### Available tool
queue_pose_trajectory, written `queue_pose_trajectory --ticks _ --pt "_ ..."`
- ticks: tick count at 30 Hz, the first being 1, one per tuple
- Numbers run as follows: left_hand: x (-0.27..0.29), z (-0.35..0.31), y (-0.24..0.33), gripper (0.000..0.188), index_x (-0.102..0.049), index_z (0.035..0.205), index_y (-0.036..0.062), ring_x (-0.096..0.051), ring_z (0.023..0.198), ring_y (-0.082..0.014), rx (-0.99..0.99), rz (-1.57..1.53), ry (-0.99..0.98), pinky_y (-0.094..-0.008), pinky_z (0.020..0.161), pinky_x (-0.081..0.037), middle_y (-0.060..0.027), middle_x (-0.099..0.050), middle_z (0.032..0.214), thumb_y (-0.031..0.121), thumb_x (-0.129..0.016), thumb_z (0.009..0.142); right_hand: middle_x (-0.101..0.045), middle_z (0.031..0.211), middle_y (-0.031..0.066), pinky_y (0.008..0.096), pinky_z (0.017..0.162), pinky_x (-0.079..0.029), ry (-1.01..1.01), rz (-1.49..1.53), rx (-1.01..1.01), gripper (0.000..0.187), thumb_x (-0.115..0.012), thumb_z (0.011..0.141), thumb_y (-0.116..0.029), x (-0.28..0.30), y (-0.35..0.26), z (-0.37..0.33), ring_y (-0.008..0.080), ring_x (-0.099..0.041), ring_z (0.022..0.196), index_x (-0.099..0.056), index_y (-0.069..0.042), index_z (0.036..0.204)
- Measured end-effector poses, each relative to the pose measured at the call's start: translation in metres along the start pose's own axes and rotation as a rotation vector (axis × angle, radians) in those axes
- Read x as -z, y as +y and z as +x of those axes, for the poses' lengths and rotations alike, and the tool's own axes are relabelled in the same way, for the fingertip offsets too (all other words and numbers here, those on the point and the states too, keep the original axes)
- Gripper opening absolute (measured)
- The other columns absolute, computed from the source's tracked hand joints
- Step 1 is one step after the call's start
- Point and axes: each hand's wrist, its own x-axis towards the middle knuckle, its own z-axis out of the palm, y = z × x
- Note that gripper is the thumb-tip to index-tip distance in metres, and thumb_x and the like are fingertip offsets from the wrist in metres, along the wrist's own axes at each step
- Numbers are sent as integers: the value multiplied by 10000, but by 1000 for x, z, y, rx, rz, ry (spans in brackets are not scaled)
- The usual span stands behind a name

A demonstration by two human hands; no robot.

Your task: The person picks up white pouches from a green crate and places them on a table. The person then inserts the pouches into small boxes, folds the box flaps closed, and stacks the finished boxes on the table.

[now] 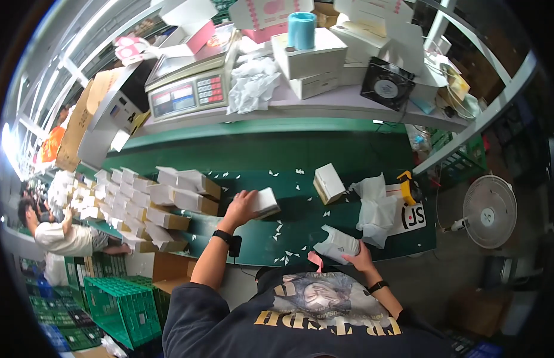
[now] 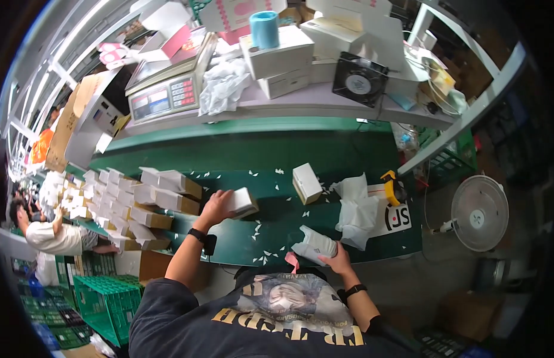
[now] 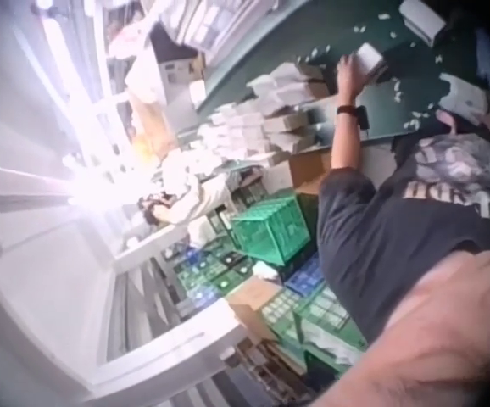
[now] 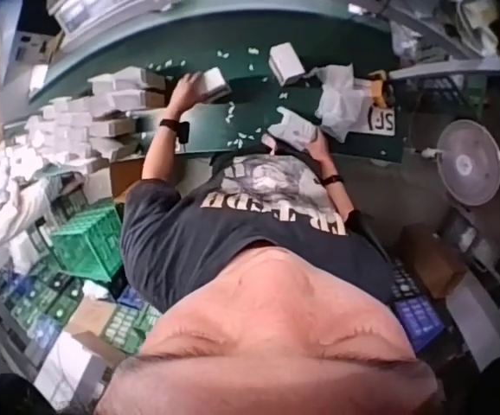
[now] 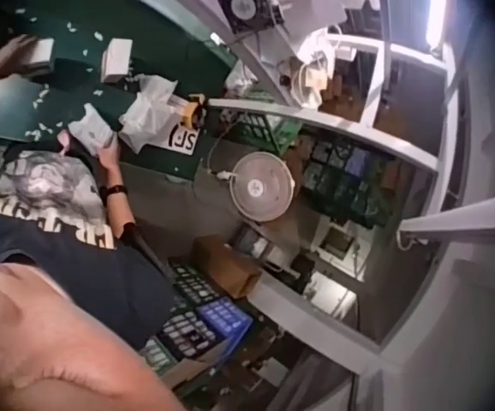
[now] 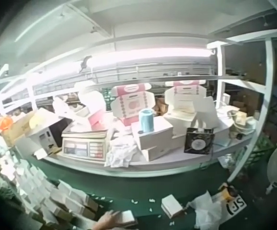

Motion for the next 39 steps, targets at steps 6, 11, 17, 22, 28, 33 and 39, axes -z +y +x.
queue_pose_trajectory --ticks 6,11,17,22,28,33,39 --pt "-46 112 73 668 -578 1319 142 -541 1189 -358 -534 -130 -188 -436 1025 -471 -125 -603 1204 42 -766 686 -667 1165 173 408 929 -511 101 157 -47 759 -912 638 -320 8 54 -42 285 -641 1105 -543 -19 1230" --pt "-77 152 98 646 -580 1336 137 -481 1300 -364 -658 -18 -242 -435 1105 -424 -146 -546 1380 -6 -685 715 -645 1180 128 373 946 -486 139 313 -120 718 -906 652 -242 19 34 -74 219 -606 1086 -543 -15 1228" --pt "-22 80 57 541 -605 1304 128 -512 1283 -369 -328 -30 176 -451 1040 -480 -146 -572 1365 86 -687 771 -639 1168 117 362 937 -478 76 415 -22 700 -897 657 -181 5 41 -58 219 -599 1073 -541 -7 1234" --pt "48 -34 -63 198 -613 938 72 -636 839 -344 286 44 700 -462 693 -513 -140 -648 885 218 -704 839 -646 1165 117 361 946 -480 75 370 -33 694 -895 653 -162 -7 19 -49 217 -604 1067 -549 -2 1234" --pt "48 -104 -161 183 -688 1005 128 -665 835 -320 -116 546 556 -418 769 -552 -82 -672 834 191 -681 833 -651 1156 114 356 948 -479 66 322 1 681 -885 666 -134 -16 -20 -24 209 -605 1067 -552 5 1244" --pt "20 -87 -163 238 -723 1050 217 -691 847 -276 63 416 78 -413 717 -573 -53 -693 853 145 -579 874 -653 1155 104 347 952 -478 29 318 35 670 -873 682 -117 -19 -63 -13 199 -604 1069 -552 7 1257" --pt "-38 -80 -18 240 -708 1051 207 -703 841 -265 -263 270 -24 -398 657 -575 -56 -687 878 132 -573 868 -646 1165 81 334 947 -478 64 528 38 656 -847 709 -107 -44 -117 -23 175 -603 1057 -550 -4 1285"
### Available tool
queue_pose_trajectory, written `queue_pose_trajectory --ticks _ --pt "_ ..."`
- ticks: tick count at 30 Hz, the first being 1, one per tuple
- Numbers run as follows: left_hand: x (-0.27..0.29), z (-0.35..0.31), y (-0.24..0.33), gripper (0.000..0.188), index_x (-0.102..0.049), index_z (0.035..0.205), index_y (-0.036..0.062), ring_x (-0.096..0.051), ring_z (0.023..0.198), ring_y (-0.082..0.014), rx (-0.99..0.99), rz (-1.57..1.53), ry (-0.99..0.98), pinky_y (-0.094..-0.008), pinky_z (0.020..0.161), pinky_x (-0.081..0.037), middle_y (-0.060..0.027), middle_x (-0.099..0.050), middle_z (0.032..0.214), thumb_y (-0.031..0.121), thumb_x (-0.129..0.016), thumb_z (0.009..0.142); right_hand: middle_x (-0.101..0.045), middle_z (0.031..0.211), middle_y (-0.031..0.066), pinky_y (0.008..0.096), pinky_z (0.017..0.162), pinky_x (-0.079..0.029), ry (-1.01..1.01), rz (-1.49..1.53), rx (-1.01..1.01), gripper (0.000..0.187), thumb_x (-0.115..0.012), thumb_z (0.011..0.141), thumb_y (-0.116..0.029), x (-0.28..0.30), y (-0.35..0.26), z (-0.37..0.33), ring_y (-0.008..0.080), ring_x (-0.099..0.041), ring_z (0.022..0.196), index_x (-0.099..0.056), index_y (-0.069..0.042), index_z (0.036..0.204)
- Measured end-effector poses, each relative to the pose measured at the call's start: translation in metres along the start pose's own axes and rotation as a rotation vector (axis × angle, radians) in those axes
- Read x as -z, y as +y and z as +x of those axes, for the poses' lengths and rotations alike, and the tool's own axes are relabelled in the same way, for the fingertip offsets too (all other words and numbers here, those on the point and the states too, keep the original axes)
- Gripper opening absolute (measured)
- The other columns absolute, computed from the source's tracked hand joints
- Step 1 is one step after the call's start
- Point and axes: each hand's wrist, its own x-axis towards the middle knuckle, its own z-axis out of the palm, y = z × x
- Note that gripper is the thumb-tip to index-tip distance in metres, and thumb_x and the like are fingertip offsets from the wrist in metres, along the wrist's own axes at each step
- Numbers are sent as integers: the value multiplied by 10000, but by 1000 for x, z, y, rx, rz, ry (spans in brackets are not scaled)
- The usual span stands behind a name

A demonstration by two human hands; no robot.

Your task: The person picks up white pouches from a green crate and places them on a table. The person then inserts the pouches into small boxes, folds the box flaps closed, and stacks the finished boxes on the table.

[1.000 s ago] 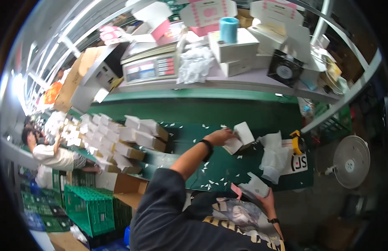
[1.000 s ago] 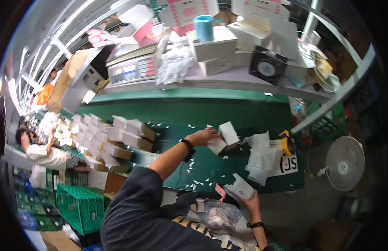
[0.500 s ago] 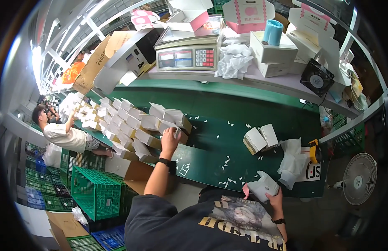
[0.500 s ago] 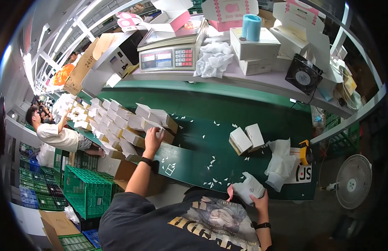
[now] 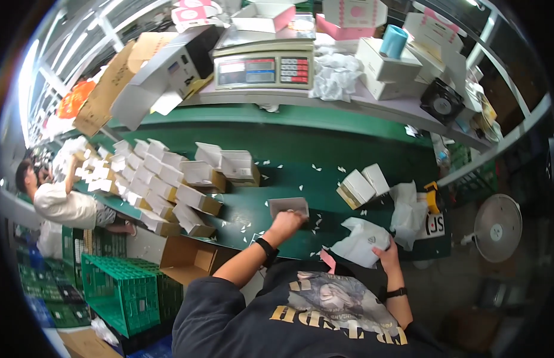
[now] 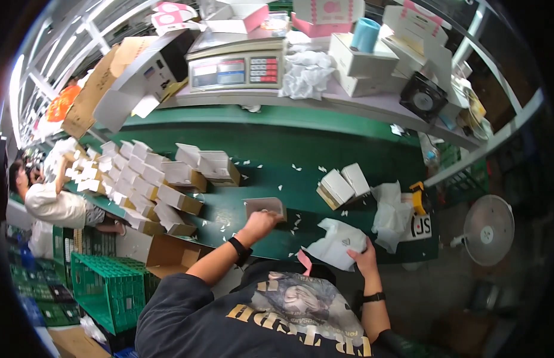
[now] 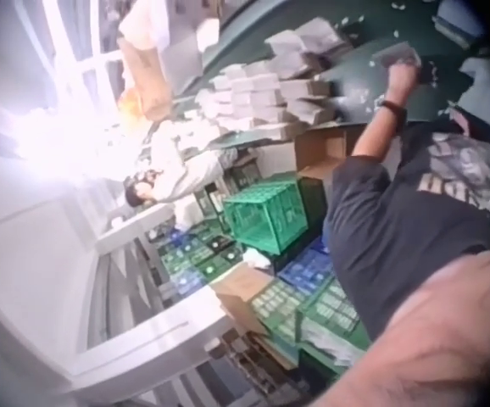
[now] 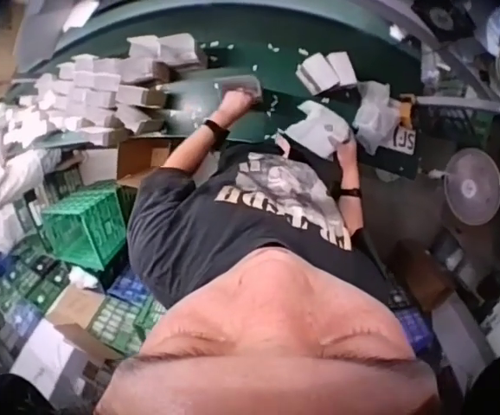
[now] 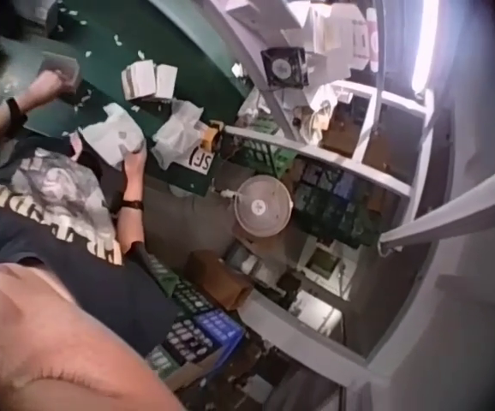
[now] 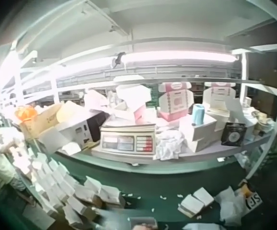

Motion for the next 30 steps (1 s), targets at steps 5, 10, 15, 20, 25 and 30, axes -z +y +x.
queue_pose_trajectory --ticks 5,10,15,20,25,30 --pt "-3 4 42 190 -691 1012 167 -702 863 -270 -126 -167 34 -390 674 -572 -71 -693 945 139 -585 857 -637 1168 59 318 963 -460 -51 144 10 704 -850 741 -282 -32 -8 -2 155 -588 1064 -542 -8 1311" --pt "56 2 37 159 -687 972 149 -696 889 -281 -219 -175 379 -399 680 -567 -89 -696 973 137 -593 844 -635 1171 53 315 980 -445 -19 222 -31 758 -853 736 -403 -43 -5 -13 159 -578 1084 -550 -4 1306" --pt "73 31 -10 114 -666 904 113 -695 785 -309 -112 -107 542 -427 651 -560 -120 -696 925 180 -613 828 -641 1182 60 333 977 -457 -3 240 -94 801 -859 720 -439 -55 4 -20 180 -597 1086 -544 -7 1316" --pt "55 36 -24 147 -652 884 90 -683 694 -332 -167 -186 119 -442 621 -555 -138 -688 846 222 -622 828 -646 1177 62 337 967 -466 -22 222 -71 772 -848 730 -449 -65 3 -26 178 -603 1077 -561 -5 1295" --pt "52 31 -17 153 -645 896 78 -682 702 -338 -124 -224 194 -444 626 -555 -137 -676 811 218 -612 845 -637 1184 61 332 957 -464 -59 229 -82 746 -843 744 -437 -77 -9 -30 170 -591 1075 -567 -10 1290" --pt "42 28 -24 156 -639 927 68 -672 702 -349 -156 -392 271 -450 631 -550 -134 -668 819 201 -620 848 -639 1189 61 335 960 -463 -124 205 -105 751 -846 738 -446 -86 -14 -26 171 -592 1076 -573 -13 1288"
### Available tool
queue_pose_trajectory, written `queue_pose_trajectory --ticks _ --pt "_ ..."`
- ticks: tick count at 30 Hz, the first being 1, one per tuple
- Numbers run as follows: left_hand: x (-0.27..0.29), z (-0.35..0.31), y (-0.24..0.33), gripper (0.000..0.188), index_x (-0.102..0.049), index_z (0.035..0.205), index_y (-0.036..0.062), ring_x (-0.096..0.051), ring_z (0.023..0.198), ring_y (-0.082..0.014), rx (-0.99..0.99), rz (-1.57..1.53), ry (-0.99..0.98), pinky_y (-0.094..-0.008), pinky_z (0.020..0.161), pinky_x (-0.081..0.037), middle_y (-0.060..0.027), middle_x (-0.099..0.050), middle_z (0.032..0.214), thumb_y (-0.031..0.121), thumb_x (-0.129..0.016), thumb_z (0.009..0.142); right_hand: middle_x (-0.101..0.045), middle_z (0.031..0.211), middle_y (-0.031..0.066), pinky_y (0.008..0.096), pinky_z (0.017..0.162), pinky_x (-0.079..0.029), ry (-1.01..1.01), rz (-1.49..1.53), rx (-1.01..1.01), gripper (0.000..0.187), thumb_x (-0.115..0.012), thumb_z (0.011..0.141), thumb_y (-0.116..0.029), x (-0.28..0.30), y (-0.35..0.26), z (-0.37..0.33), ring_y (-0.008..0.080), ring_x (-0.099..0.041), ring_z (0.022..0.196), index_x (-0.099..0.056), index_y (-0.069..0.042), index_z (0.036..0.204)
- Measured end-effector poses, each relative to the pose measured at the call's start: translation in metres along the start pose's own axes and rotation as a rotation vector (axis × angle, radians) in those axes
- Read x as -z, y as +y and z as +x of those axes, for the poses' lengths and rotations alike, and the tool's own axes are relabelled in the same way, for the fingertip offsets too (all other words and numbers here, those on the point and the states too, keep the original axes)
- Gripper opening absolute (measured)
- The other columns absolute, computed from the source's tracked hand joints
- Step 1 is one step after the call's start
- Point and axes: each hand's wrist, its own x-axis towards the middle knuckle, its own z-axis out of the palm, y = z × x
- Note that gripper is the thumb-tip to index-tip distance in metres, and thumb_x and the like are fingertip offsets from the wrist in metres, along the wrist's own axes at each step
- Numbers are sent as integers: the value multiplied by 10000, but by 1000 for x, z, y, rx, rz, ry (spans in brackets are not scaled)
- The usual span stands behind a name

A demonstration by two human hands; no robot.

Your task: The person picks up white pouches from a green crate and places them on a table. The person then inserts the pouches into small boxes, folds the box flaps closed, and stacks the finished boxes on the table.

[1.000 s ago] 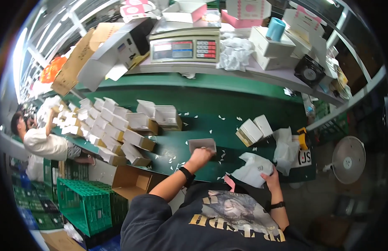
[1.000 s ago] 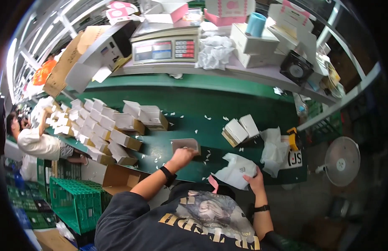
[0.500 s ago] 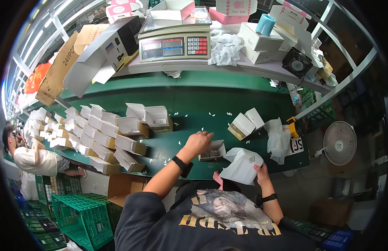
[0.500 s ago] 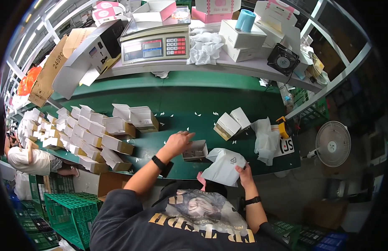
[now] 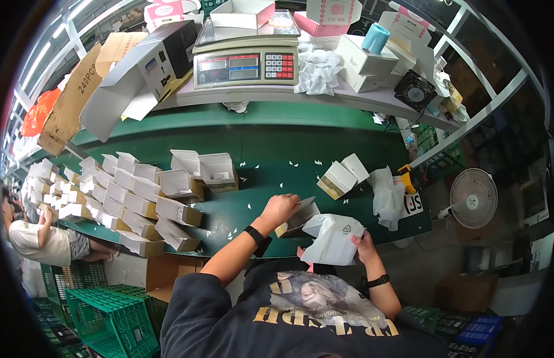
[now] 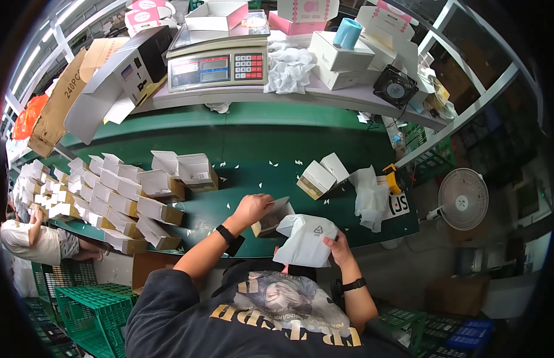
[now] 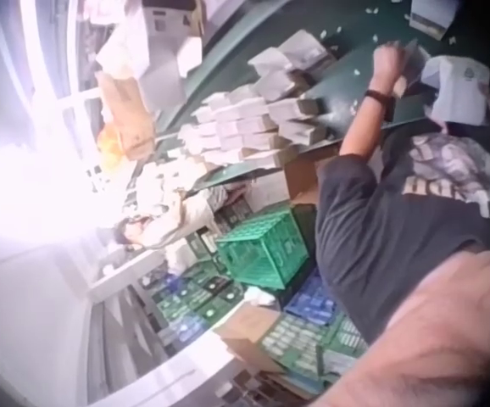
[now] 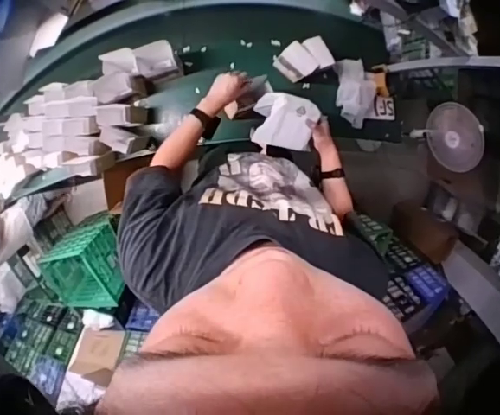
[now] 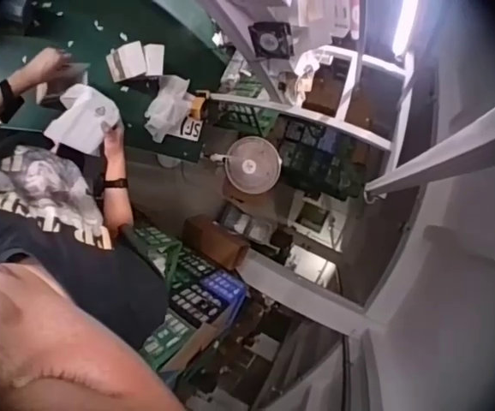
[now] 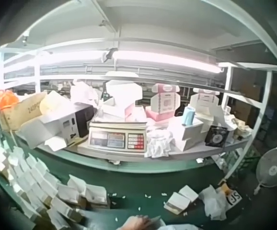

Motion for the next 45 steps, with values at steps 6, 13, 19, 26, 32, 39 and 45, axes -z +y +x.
queue_pose_trajectory --ticks 6,13,19,26,32,39,45 --pt "5 -19 10 147 -660 957 52 -664 759 -362 182 -180 81 -449 669 -542 -133 -665 845 144 -638 845 -651 1179 65 344 961 -470 -11 -18 -16 745 -840 737 -458 -6 0 9 179 -605 1073 -584 -10 1275" --pt "-8 -32 4 224 -722 1043 51 -666 836 -351 273 -280 172 -421 737 -546 -156 -676 889 116 -649 841 -670 1157 75 354 952 -488 -16 -31 -13 760 -833 727 -484 -15 -5 18 193 -631 1058 -592 0 1260" --pt "-10 -30 5 238 -756 1045 37 -674 899 -318 384 -558 15 -364 827 -541 -174 -705 981 151 -696 845 -648 1185 70 345 967 -463 -35 8 -47 737 -804 775 -480 -12 -5 18 185 -602 1079 -576 -3 1288" --pt "-27 -33 -7 273 -720 1126 30 -676 950 -297 554 -884 90 -364 854 -534 -163 -707 1024 181 -693 900 -674 1179 101 351 930 -510 -77 73 -170 658 -680 868 -500 -15 -14 21 202 -656 1048 -585 3 1282" --pt "-22 -68 -26 335 -652 1202 13 -674 948 -239 414 -171 379 -352 842 -532 -143 -671 1117 237 -660 953 -675 1196 133 325 938 -506 -206 169 -470 566 -561 963 -441 -35 -26 34 205 -667 1052 -585 25 1282" --pt "-1 -103 26 360 -633 1225 10 -674 941 -277 815 -582 20 -360 826 -534 -166 -648 1131 269 -623 976 -672 1210 148 336 951 -508 -302 40 -583 529 -521 1002 -383 -61 -30 43 210 -669 1063 -576 51 1298" --pt "-6 -96 37 403 -617 1259 12 -682 928 -281 646 -694 91 -362 807 -541 -166 -654 1108 294 -616 971 -676 1192 144 315 923 -506 -296 -88 -585 521 -497 1039 -380 -73 -34 41 190 -665 1034 -585 69 1288"
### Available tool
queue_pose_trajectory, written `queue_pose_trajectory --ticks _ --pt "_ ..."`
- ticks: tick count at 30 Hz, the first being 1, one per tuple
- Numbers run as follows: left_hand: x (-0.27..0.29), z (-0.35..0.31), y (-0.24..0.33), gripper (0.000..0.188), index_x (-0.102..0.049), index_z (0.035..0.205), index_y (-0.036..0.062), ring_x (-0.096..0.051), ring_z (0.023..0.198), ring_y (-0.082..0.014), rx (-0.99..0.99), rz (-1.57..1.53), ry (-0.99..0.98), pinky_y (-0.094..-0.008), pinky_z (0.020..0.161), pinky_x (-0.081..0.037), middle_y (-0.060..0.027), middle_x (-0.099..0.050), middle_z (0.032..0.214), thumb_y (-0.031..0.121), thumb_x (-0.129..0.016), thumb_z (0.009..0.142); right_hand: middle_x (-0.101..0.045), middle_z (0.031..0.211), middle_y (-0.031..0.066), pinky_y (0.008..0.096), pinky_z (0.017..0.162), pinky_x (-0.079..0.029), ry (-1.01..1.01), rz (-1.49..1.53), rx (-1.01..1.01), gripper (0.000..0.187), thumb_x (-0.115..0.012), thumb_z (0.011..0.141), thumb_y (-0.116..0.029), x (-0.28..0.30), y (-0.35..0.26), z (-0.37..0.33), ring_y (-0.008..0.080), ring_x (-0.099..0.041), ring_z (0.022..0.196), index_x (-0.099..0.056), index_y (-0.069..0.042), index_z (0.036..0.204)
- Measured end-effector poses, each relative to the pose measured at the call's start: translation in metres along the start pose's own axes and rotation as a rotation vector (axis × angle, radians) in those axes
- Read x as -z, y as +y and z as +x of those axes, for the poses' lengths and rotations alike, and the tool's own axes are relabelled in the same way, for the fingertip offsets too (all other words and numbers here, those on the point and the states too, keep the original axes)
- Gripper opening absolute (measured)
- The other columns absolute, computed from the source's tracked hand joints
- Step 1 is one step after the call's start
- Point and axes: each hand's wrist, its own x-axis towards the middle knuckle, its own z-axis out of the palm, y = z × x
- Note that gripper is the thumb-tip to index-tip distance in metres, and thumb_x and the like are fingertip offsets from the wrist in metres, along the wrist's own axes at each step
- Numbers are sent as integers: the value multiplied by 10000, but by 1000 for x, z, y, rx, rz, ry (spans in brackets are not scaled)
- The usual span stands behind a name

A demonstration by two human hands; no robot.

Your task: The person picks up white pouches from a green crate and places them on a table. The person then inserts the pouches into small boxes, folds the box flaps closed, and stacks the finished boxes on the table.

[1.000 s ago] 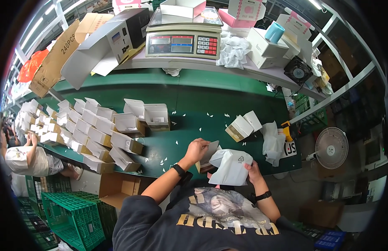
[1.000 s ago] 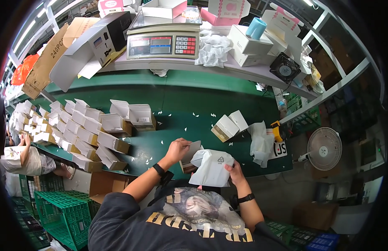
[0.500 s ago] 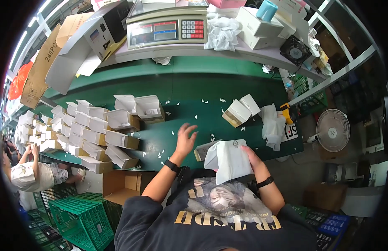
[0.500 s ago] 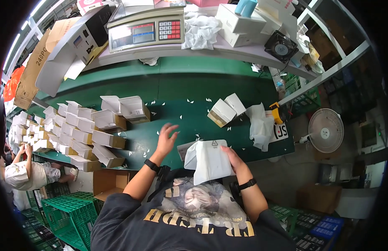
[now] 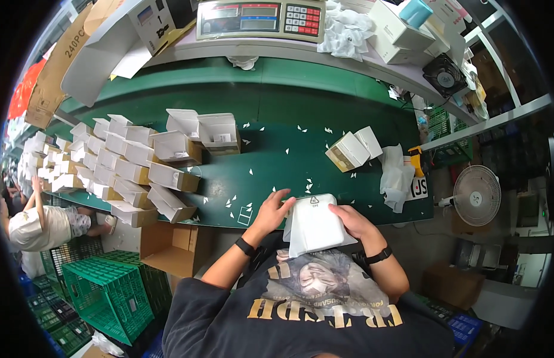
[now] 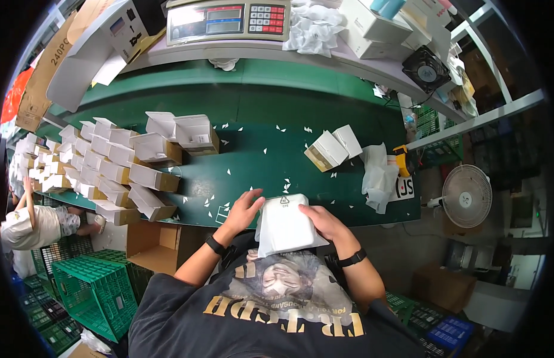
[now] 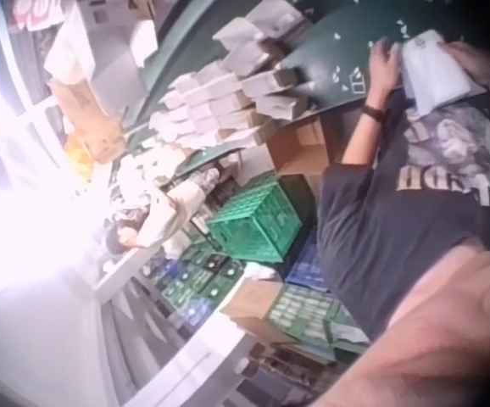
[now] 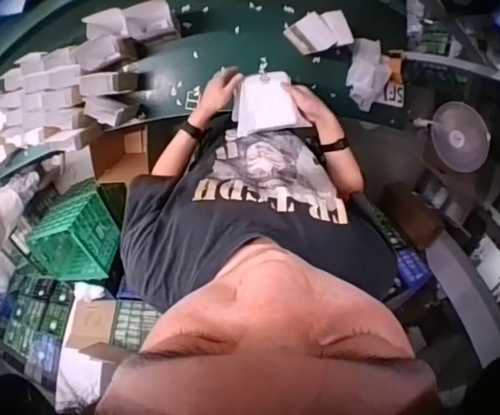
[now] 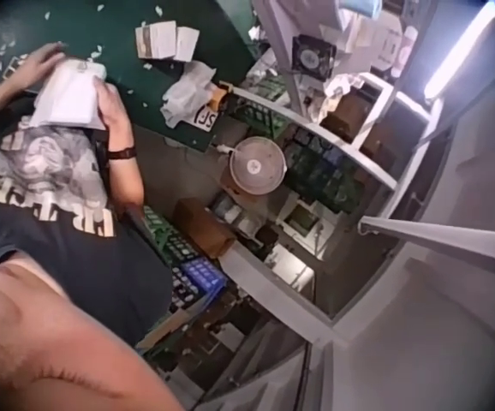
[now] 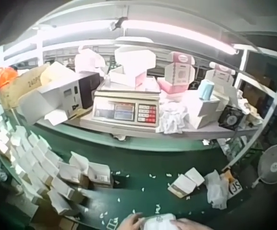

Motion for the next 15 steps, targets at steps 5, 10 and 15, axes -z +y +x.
queue_pose_trajectory --ticks 5,10,15 --pt "-4 -2 -15 408 -622 1249 7 -688 957 -279 -91 54 30 -384 810 -545 -157 -667 1087 290 -611 956 -688 1151 130 307 888 -507 56 -135 21 544 -487 1046 -413 0 -2 4 170 -662 992 -616 74 1251" --pt "-9 13 -5 401 -647 1227 41 -695 971 -310 129 140 -21 -379 845 -547 -182 -672 1060 267 -644 896 -702 1103 120 303 877 -506 102 -278 27 563 -475 1046 -435 5 -3 9 162 -660 968 -650 78 1199" --pt "-7 28 -24 376 -669 1196 23 -709 900 -292 21 184 -123 -367 817 -554 -185 -690 1060 196 -630 865 -711 1068 114 300 878 -504 162 -406 78 580 -464 1045 -455 14 7 19 163 -658 962 -677 74 1149"
